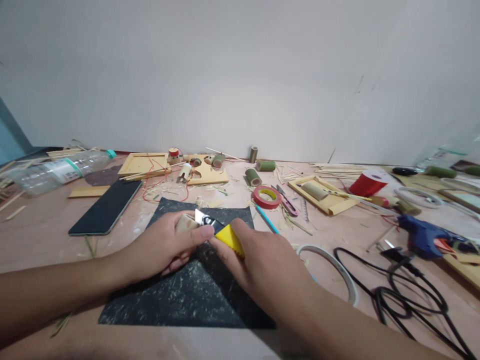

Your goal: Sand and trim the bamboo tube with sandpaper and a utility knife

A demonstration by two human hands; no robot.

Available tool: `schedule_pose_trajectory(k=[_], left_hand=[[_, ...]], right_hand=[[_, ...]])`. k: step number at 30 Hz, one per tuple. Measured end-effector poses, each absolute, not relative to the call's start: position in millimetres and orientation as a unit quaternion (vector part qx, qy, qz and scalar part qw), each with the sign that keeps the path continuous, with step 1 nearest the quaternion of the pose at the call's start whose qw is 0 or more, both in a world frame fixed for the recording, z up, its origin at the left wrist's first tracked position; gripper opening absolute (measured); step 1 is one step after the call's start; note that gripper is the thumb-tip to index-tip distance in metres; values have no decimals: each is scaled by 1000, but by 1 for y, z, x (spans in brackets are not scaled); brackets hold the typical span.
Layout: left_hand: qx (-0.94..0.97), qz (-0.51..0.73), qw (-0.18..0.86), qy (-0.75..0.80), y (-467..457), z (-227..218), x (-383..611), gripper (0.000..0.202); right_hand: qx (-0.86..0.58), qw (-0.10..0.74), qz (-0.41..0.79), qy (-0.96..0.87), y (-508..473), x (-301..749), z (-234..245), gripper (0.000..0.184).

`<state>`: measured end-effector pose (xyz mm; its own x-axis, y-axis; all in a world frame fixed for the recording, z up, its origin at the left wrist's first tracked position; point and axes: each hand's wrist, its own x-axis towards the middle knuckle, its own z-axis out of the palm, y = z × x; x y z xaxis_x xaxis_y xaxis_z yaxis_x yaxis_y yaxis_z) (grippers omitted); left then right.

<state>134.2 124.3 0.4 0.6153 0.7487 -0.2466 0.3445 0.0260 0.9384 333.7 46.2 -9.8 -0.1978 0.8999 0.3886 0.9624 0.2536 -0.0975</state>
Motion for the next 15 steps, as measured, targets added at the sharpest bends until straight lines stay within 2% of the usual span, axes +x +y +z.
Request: schedule_pose_trajectory(k=[6,15], left_hand=[[663,190,614,383,126,-5,133,51],[672,175,645,320,135,-7,128,51]], right_hand=[[-633,191,16,-750,45,333,1,42],[-584,203,85,-782,53,348,10,42]])
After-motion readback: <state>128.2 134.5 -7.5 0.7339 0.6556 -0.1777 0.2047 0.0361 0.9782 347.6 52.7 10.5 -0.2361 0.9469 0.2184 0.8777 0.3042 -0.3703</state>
